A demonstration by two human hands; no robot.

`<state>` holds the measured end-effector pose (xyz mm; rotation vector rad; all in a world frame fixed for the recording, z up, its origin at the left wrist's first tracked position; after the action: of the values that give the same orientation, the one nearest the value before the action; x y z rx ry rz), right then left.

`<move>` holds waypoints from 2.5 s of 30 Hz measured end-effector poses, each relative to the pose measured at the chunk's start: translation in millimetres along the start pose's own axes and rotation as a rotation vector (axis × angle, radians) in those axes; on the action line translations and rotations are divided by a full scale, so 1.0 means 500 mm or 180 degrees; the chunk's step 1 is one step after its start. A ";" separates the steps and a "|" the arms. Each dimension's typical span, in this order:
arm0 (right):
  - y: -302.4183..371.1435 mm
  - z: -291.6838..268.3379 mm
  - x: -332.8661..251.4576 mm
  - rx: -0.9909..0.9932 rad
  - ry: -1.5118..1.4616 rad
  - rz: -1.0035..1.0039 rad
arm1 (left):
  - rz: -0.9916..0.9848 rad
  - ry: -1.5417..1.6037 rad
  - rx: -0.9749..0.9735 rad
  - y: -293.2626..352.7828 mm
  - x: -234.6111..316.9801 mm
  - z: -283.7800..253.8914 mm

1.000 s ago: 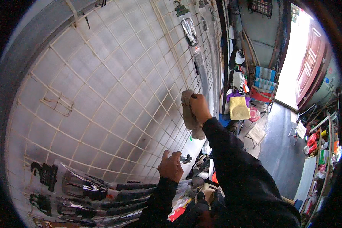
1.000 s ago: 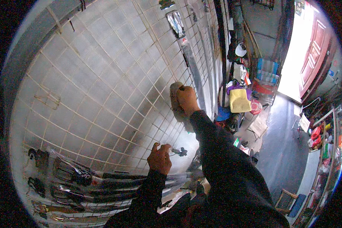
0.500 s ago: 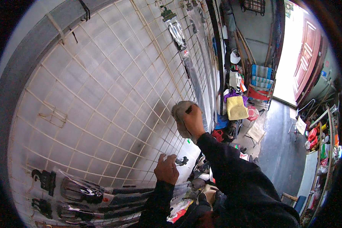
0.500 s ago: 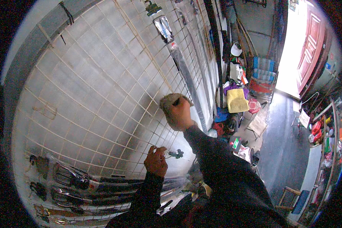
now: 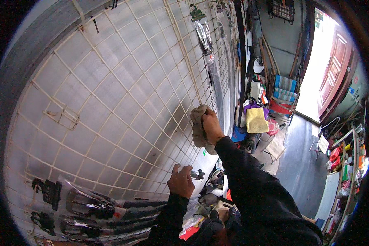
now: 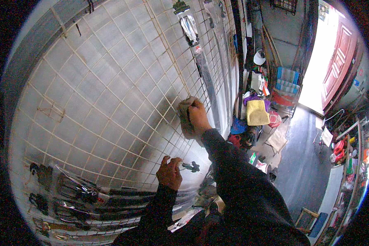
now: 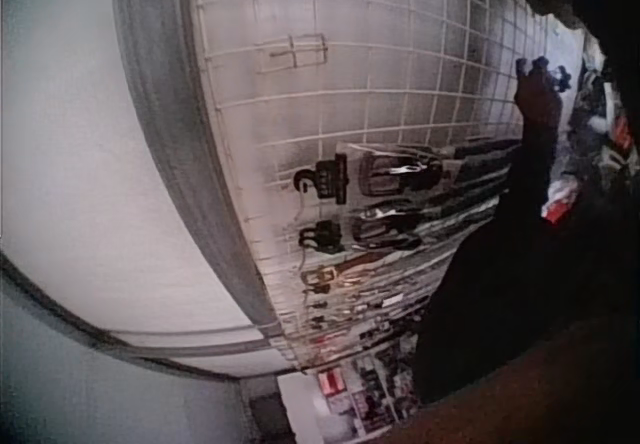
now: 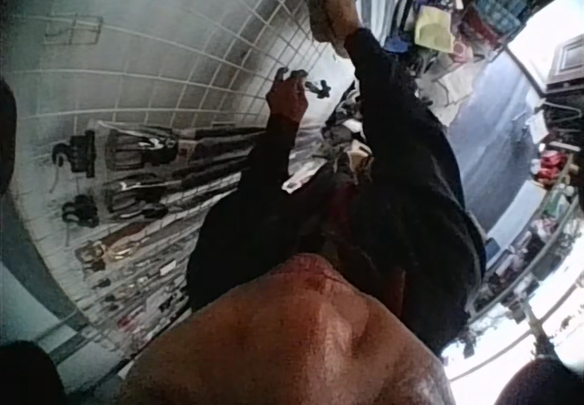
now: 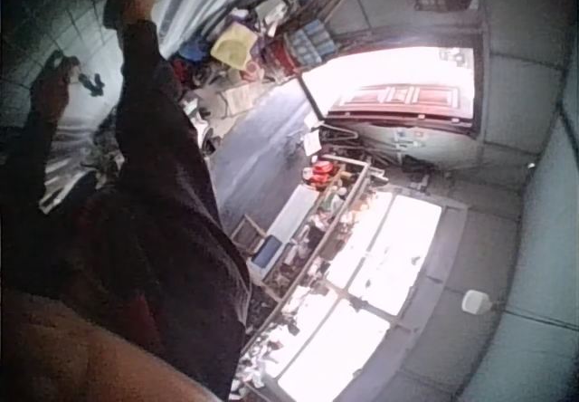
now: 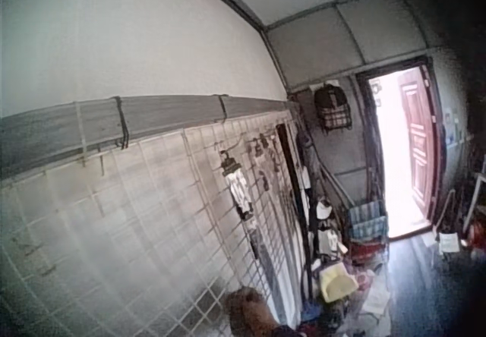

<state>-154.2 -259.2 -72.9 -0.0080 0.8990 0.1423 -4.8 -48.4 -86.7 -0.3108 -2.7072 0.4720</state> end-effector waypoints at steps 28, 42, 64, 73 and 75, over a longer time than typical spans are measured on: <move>-0.050 0.013 -0.155 -0.0314 0.3376 -0.1590 | 0.0207 0.0011 -0.0059 0.001 0.005 0.001; -0.063 0.011 -0.123 0.0782 0.1738 -0.0598 | 0.0138 -0.0072 -0.0032 0.007 0.015 -0.008; 0.020 -0.019 -0.103 0.0471 0.0957 -0.0677 | 0.0086 -0.0045 0.0067 0.004 -0.003 0.012; 0.038 0.032 -0.087 0.0633 0.1756 -0.0897 | -0.0020 -0.0129 -0.0033 0.003 0.001 0.009; 0.058 0.049 -0.098 0.0552 0.1422 -0.0781 | 0.0072 -0.0090 0.0006 0.004 -0.004 0.012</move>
<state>-169.0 -234.7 -17.9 0.0117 1.3451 -0.1745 -5.2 -48.6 -93.3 -0.3372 -2.7330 0.4889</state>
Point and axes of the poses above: each hand's wrist, its own y-axis away from the middle knuckle, its own z-axis out of the palm, x = y × z, the point moved 4 cm from there along -y, towards the middle knuckle, and after that the axes turned 5 degrees about z, right-handed, at the moved point
